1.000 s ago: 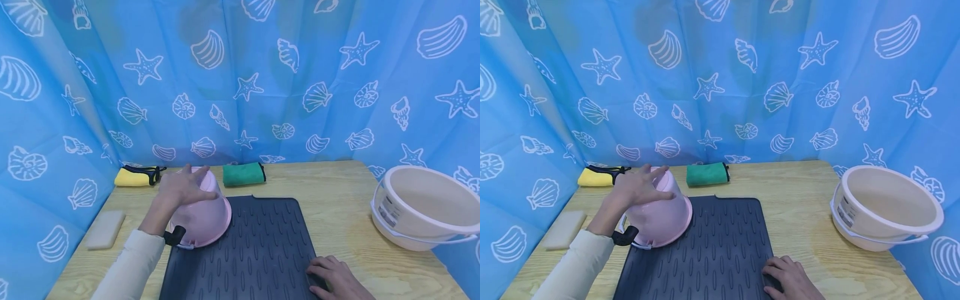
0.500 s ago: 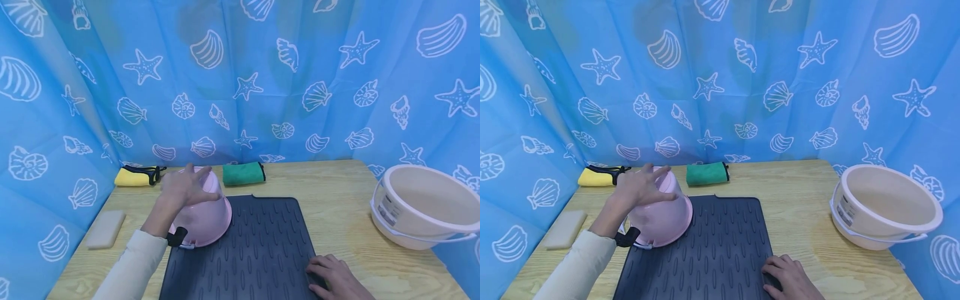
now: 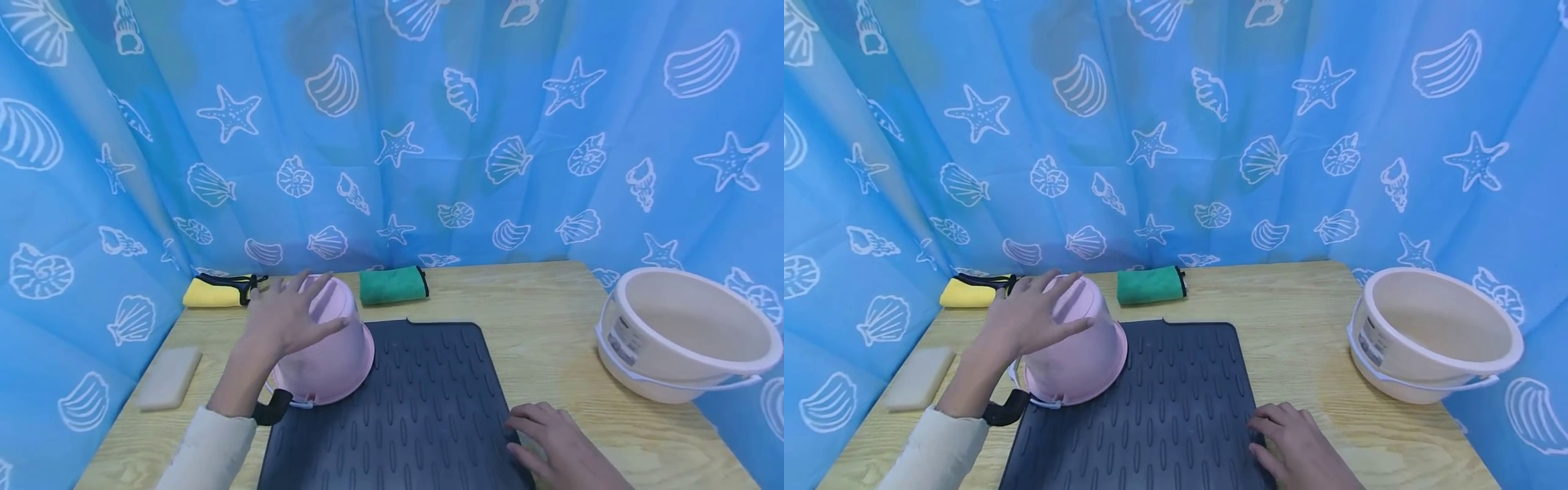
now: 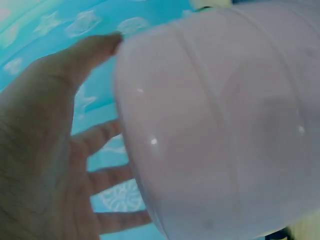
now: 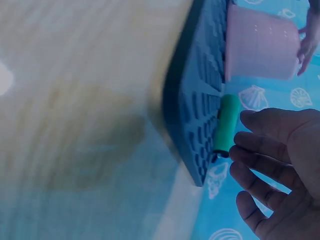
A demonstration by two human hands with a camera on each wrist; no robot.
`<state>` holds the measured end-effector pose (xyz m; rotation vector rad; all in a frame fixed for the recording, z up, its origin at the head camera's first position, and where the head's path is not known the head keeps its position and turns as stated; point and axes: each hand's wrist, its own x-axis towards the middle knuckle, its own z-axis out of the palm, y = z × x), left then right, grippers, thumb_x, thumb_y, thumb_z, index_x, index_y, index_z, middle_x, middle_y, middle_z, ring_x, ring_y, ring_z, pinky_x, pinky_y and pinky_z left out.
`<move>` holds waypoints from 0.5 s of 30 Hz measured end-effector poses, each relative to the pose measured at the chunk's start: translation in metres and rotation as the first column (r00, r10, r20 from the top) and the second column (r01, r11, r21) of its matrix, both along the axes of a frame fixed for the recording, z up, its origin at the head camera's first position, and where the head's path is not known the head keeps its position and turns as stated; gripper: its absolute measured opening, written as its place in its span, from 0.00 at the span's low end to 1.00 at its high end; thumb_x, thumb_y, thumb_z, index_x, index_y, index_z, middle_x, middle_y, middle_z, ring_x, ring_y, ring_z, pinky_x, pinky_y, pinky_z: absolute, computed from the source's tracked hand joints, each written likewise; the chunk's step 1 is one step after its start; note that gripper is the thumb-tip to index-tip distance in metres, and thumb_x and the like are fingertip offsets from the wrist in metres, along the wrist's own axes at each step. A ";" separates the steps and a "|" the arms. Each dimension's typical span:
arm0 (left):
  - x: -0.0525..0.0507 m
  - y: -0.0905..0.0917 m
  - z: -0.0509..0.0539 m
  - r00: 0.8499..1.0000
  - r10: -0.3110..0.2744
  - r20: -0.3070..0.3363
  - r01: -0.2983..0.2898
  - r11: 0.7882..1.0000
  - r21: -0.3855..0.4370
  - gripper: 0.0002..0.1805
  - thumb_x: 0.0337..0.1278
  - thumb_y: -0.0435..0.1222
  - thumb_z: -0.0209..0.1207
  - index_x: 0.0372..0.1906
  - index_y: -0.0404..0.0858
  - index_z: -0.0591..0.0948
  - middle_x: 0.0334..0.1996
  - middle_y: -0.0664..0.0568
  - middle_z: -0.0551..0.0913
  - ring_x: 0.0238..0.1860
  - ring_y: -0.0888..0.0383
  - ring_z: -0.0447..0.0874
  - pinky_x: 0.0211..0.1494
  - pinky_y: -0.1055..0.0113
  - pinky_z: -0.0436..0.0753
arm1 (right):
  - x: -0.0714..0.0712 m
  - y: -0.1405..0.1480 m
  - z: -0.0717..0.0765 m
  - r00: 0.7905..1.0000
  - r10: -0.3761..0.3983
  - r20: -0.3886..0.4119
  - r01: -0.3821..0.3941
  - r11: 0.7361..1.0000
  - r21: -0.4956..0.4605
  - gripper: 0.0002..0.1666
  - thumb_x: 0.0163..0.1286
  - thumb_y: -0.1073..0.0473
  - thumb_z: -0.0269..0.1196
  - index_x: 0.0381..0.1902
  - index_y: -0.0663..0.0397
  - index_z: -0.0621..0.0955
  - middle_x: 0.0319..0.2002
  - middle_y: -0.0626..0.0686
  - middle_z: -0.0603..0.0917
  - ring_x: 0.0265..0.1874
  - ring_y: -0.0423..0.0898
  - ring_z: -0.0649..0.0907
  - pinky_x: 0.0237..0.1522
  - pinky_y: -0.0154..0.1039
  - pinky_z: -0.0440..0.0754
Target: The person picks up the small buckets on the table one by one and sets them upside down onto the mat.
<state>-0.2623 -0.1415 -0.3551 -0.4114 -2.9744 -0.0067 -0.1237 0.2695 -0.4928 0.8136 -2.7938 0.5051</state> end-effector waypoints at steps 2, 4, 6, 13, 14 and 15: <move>0.010 -0.004 -0.003 0.996 -0.036 -0.087 0.041 0.997 0.066 0.47 0.54 0.73 0.51 0.76 0.53 0.67 0.72 0.46 0.67 0.69 0.33 0.63 0.62 0.26 0.61 | 0.000 0.001 0.005 1.000 -0.015 0.001 0.015 1.000 -0.014 0.13 0.66 0.51 0.70 0.47 0.46 0.87 0.45 0.41 0.82 0.43 0.42 0.81 0.37 0.44 0.79; 0.020 -0.006 -0.007 0.982 -0.071 -0.176 0.095 0.986 0.133 0.43 0.55 0.69 0.55 0.72 0.51 0.71 0.68 0.46 0.71 0.67 0.37 0.67 0.63 0.28 0.62 | 0.000 0.002 0.008 1.000 -0.023 -0.018 0.023 1.000 -0.019 0.13 0.65 0.52 0.71 0.47 0.45 0.87 0.45 0.41 0.82 0.43 0.42 0.81 0.36 0.44 0.79; 0.028 -0.006 -0.013 0.960 -0.108 -0.258 0.159 0.969 0.189 0.39 0.57 0.65 0.57 0.68 0.48 0.76 0.65 0.46 0.75 0.65 0.41 0.70 0.62 0.32 0.67 | 0.000 0.003 0.011 0.998 -0.025 -0.062 0.024 1.000 -0.021 0.14 0.62 0.53 0.73 0.46 0.45 0.87 0.44 0.41 0.82 0.42 0.42 0.81 0.36 0.43 0.79; 0.048 -0.002 -0.031 0.886 -0.158 -0.436 0.322 0.886 0.333 0.28 0.54 0.55 0.64 0.58 0.46 0.83 0.55 0.50 0.82 0.57 0.45 0.78 0.57 0.40 0.72 | -0.001 0.005 0.022 0.969 -0.017 -0.246 0.008 0.999 -0.040 0.22 0.49 0.60 0.79 0.44 0.42 0.86 0.44 0.39 0.81 0.41 0.41 0.81 0.34 0.42 0.79; 0.051 -0.001 -0.033 0.878 -0.159 -0.451 0.337 0.875 0.348 0.27 0.54 0.54 0.64 0.57 0.46 0.84 0.54 0.51 0.83 0.56 0.46 0.78 0.56 0.40 0.72 | -0.002 0.005 0.023 0.965 -0.021 -0.260 0.010 0.999 -0.041 0.23 0.49 0.60 0.79 0.44 0.42 0.86 0.44 0.40 0.81 0.41 0.41 0.81 0.34 0.42 0.79; 0.053 0.000 -0.035 0.871 -0.160 -0.465 0.352 0.864 0.361 0.26 0.53 0.53 0.65 0.57 0.46 0.84 0.53 0.51 0.83 0.55 0.46 0.78 0.55 0.40 0.73 | -0.002 0.005 0.026 0.963 -0.027 -0.267 0.017 0.999 -0.039 0.23 0.49 0.60 0.79 0.44 0.41 0.86 0.44 0.40 0.81 0.42 0.41 0.81 0.35 0.42 0.80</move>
